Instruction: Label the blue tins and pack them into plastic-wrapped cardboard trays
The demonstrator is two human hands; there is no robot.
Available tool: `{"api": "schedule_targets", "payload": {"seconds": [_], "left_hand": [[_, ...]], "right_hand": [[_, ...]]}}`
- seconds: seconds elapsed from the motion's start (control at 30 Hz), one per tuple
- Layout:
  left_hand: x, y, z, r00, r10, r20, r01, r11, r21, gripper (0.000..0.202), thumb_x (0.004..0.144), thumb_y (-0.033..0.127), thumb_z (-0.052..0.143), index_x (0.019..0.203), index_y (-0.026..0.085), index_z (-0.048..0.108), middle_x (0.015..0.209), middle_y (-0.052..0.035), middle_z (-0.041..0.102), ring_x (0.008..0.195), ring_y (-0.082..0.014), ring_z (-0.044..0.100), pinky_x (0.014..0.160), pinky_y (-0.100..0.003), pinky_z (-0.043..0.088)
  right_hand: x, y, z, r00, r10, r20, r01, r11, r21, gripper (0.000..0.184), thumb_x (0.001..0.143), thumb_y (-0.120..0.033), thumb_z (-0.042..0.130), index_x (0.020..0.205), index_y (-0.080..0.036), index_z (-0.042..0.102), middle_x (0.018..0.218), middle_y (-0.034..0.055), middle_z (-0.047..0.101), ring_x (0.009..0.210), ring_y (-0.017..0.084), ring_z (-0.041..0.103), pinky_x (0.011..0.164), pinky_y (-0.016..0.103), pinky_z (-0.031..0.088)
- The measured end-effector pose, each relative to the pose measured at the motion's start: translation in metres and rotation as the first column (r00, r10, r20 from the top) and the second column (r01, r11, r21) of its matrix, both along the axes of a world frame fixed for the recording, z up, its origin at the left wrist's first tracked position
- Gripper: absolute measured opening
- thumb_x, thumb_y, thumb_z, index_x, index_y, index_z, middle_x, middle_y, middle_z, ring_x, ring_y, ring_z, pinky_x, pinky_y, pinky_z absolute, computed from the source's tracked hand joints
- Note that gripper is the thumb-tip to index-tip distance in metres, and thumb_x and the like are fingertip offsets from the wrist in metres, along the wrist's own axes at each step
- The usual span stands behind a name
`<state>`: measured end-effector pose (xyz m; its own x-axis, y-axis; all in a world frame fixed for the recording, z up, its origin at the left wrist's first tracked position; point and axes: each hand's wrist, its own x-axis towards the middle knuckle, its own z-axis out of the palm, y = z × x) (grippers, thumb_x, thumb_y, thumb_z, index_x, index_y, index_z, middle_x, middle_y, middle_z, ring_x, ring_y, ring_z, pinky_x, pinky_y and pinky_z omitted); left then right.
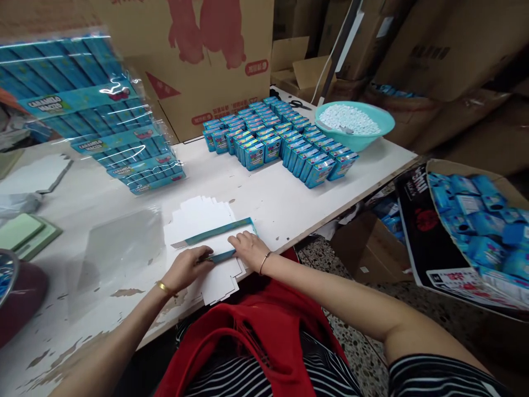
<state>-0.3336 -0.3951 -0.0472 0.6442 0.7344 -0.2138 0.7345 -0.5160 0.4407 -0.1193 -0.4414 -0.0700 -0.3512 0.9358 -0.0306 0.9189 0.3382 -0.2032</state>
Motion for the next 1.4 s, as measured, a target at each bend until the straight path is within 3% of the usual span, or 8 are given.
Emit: {"api": "schedule_targets", "payload": {"seconds": [0.37,0.63,0.83,0.93,1.03,1.13,1.27,1.4], "left_hand": [[0.002,0.051,0.007,0.994,-0.080,0.069,0.105,0.805,-0.584,0.031,0.078,0.047,0.055,0.085,0.017,0.060,0.074,0.0008,0.057,0.069,-0.0132,0.048,0.065,-0.025,0.038],[0.009,0.049,0.005,0.999,0.020,0.048,0.019,0.718,-0.696,0.031,0.070,0.044,0.061,0.085,0.017,0.060,0.066,0.0027,0.053,0.062,-0.0121,0.045,0.060,-0.024,0.036],[0.013,0.010,-0.001,0.999,0.020,0.027,-0.011,0.958,-0.286,0.013,0.076,0.030,0.056,0.074,0.018,0.058,0.068,0.0017,0.054,0.064,-0.0126,0.048,0.060,-0.025,0.037],[0.019,-0.012,0.002,0.989,-0.052,0.138,0.057,0.998,-0.034,0.016,0.084,0.031,0.052,0.079,0.018,0.061,0.088,-0.0032,0.057,0.074,-0.0144,0.053,0.068,-0.027,0.043],[0.014,-0.005,0.013,0.963,-0.162,0.216,0.108,0.964,0.242,0.022,0.089,0.030,0.048,0.101,0.018,0.062,0.109,-0.0095,0.056,0.094,-0.0192,0.055,0.082,-0.033,0.046],[-0.010,0.023,0.024,0.983,-0.185,0.011,0.157,0.862,0.483,0.041,0.089,0.011,0.038,0.127,0.020,0.051,0.120,-0.0131,0.056,0.106,-0.0236,0.052,0.089,-0.040,0.044],[-0.047,0.040,0.024,0.887,-0.297,-0.353,0.439,0.778,0.450,0.067,0.080,-0.003,0.037,0.139,0.030,0.038,0.139,-0.0106,0.046,0.104,-0.0213,0.056,0.084,-0.037,0.047],[-0.050,0.016,0.022,0.778,-0.477,-0.409,0.623,0.673,0.400,0.046,0.086,0.010,0.047,0.128,0.027,0.051,0.131,-0.0110,0.052,0.105,-0.0235,0.056,0.083,-0.037,0.048]], "right_hand": [[0.010,0.028,0.024,0.991,-0.021,-0.130,-0.033,0.914,-0.404,0.038,0.087,-0.032,0.063,0.118,-0.015,0.047,0.101,0.0088,0.066,0.092,0.021,0.060,0.070,0.024,0.037],[0.012,0.033,0.018,0.996,0.049,-0.081,-0.077,0.912,-0.402,0.024,0.086,-0.036,0.063,0.101,-0.017,0.061,0.100,0.0083,0.067,0.090,0.021,0.060,0.066,0.024,0.036],[0.007,0.019,0.014,0.989,0.134,0.062,-0.120,0.974,-0.190,0.016,0.090,-0.024,0.056,0.094,-0.014,0.067,0.099,0.0114,0.065,0.100,0.024,0.054,0.075,0.031,0.039],[0.020,0.026,0.016,0.965,0.231,0.126,-0.227,0.973,-0.052,0.016,0.088,-0.019,0.054,0.087,-0.015,0.070,0.112,0.0129,0.059,0.106,0.027,0.050,0.080,0.036,0.039],[0.033,0.035,0.023,0.931,0.326,0.165,-0.342,0.936,0.083,0.013,0.086,-0.015,0.056,0.086,-0.016,0.069,0.133,0.0110,0.049,0.117,0.029,0.043,0.091,0.042,0.035],[0.027,0.025,0.029,0.941,0.312,0.129,-0.333,0.920,0.207,0.021,0.084,-0.019,0.061,0.105,-0.015,0.063,0.141,0.0126,0.041,0.117,0.030,0.042,0.091,0.043,0.035],[-0.012,-0.016,0.018,0.945,0.327,0.023,-0.323,0.914,0.244,0.048,0.084,-0.037,0.065,0.124,-0.016,0.050,0.126,0.0148,0.052,0.092,0.024,0.052,0.072,0.035,0.040],[-0.028,-0.046,-0.007,0.958,0.284,-0.042,-0.269,0.939,0.214,0.033,0.086,-0.047,0.060,0.099,-0.016,0.060,0.103,0.0111,0.059,0.081,0.021,0.052,0.065,0.031,0.039]]}}
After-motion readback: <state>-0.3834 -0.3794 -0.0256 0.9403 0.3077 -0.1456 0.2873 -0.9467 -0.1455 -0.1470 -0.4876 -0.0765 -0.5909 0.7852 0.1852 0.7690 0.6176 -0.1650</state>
